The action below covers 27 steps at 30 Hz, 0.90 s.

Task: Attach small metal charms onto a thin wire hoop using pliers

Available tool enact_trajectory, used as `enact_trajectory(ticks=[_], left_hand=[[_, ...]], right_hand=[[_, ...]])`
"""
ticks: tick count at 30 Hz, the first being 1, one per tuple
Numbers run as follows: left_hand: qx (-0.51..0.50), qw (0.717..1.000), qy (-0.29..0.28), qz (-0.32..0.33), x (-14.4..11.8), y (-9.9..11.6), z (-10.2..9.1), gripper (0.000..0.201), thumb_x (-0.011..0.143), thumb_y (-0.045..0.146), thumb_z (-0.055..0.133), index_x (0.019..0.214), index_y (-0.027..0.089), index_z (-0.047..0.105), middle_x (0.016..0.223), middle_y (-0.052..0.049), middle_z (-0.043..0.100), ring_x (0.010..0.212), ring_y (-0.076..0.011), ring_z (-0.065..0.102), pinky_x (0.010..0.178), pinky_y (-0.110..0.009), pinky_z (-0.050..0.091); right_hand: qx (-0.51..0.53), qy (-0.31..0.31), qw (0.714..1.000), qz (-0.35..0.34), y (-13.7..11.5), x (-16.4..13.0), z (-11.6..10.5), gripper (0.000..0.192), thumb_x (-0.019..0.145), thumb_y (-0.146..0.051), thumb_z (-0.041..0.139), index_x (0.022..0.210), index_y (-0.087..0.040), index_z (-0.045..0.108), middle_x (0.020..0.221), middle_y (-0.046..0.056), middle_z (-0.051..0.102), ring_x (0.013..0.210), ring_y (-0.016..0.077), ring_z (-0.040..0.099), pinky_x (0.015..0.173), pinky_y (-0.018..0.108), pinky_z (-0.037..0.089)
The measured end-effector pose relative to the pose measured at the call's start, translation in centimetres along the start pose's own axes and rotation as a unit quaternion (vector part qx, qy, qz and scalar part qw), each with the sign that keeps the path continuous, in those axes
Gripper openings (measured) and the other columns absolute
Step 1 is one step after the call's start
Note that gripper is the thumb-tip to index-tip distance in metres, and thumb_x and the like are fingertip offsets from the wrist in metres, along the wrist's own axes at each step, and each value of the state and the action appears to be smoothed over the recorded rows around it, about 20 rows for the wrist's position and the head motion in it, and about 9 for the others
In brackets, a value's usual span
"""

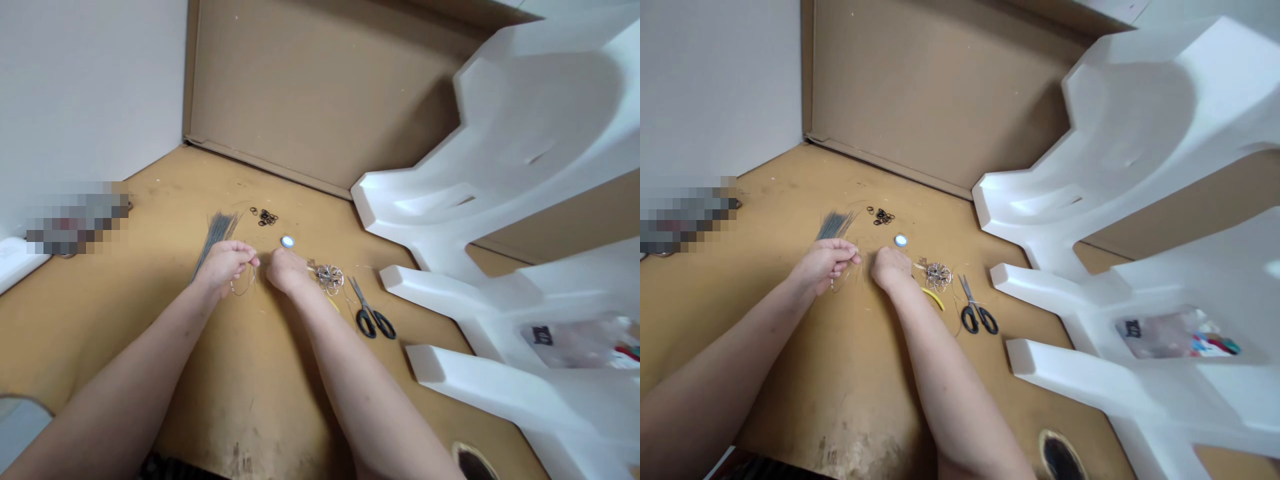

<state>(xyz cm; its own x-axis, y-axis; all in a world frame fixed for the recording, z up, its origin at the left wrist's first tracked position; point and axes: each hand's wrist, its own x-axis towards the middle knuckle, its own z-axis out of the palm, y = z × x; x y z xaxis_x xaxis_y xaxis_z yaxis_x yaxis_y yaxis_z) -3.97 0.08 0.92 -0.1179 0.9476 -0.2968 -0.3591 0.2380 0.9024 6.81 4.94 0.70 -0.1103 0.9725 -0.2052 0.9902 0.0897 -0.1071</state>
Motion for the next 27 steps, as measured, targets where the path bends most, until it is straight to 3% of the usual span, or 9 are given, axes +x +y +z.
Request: enact_trajectory(ticks=[7, 10, 13, 15, 18, 24, 27], left_hand=[[-0.001, 1.0, -0.001, 0.003, 0.1, -0.1, 0.0, 0.015, 0.068, 0.006, 0.051, 0.054, 0.012, 0.05, 0.048, 0.0, 0.056, 0.031, -0.0001, 0.028, 0.032, -0.015, 0.015], [-0.007, 1.0, 0.001, 0.001, 0.0, -0.1, 0.0, 0.014, 0.067, 0.005, 0.051, 0.055, 0.012, 0.05, 0.049, 0.0, 0.055, 0.031, 0.0001, 0.027, 0.032, -0.015, 0.014], [-0.006, 1.0, 0.002, -0.001, 0.0, -0.1, 0.0, 0.014, 0.067, 0.005, 0.051, 0.055, 0.012, 0.05, 0.049, 0.0, 0.055, 0.031, 0.0001, 0.026, 0.032, -0.014, 0.013], [-0.004, 1.0, -0.003, 0.002, 0.0, -0.3, -0.1, 0.013, 0.067, 0.006, 0.051, 0.055, 0.012, 0.051, 0.049, 0.0, 0.055, 0.032, 0.0, 0.026, 0.032, -0.014, 0.013], [-0.004, 1.0, -0.012, 0.01, 0.0, -0.5, -0.1, 0.013, 0.066, 0.007, 0.051, 0.054, 0.012, 0.051, 0.049, -0.001, 0.055, 0.032, -0.0002, 0.027, 0.031, -0.014, 0.014], [0.002, 1.0, -0.017, 0.021, 0.1, -0.8, -0.3, 0.012, 0.064, 0.008, 0.053, 0.053, 0.012, 0.051, 0.049, -0.001, 0.055, 0.031, -0.0003, 0.027, 0.031, -0.014, 0.013], [0.005, 1.0, -0.013, 0.024, 0.2, -0.9, -0.3, 0.012, 0.065, 0.008, 0.052, 0.054, 0.012, 0.051, 0.048, 0.0, 0.055, 0.031, -0.0003, 0.027, 0.031, -0.014, 0.013]], right_hand=[[0.13, 0.014, 0.991, -0.007, 1.5, -0.1, 0.2, 0.012, 0.065, -0.007, 0.048, 0.065, -0.013, 0.059, 0.081, 0.017, 0.065, 0.084, 0.0263, 0.059, 0.071, 0.035, 0.04], [0.236, 0.021, 0.971, -0.029, 3.3, -0.6, 0.1, 0.01, 0.067, -0.012, 0.044, 0.062, -0.017, 0.05, 0.067, 0.007, 0.06, 0.069, 0.018, 0.055, 0.062, 0.029, 0.04], [0.359, 0.008, 0.932, -0.044, 4.7, -1.3, 0.2, 0.007, 0.068, -0.016, 0.039, 0.063, -0.019, 0.043, 0.056, -0.002, 0.048, 0.048, 0.0094, 0.043, 0.048, 0.023, 0.034], [0.43, 0.001, 0.901, -0.052, 5.3, -1.9, 0.5, 0.002, 0.065, -0.02, 0.04, 0.064, -0.019, 0.041, 0.056, -0.004, 0.045, 0.043, 0.0066, 0.036, 0.044, 0.02, 0.031], [0.507, 0.0, 0.86, -0.06, 5.8, -2.5, 0.8, 0.01, 0.062, -0.025, 0.043, 0.07, -0.019, 0.043, 0.059, -0.005, 0.044, 0.043, 0.0055, 0.033, 0.043, 0.019, 0.029], [0.691, -0.034, 0.718, -0.074, 6.2, -2.8, 1.5, 0.018, 0.053, -0.024, 0.059, 0.067, -0.016, 0.051, 0.057, -0.002, 0.05, 0.048, 0.0063, 0.041, 0.041, 0.018, 0.027], [0.683, 0.002, 0.723, -0.104, 6.2, -2.7, 1.9, 0.012, 0.056, -0.024, 0.059, 0.062, -0.017, 0.051, 0.057, -0.002, 0.054, 0.047, 0.0072, 0.042, 0.042, 0.02, 0.028]])
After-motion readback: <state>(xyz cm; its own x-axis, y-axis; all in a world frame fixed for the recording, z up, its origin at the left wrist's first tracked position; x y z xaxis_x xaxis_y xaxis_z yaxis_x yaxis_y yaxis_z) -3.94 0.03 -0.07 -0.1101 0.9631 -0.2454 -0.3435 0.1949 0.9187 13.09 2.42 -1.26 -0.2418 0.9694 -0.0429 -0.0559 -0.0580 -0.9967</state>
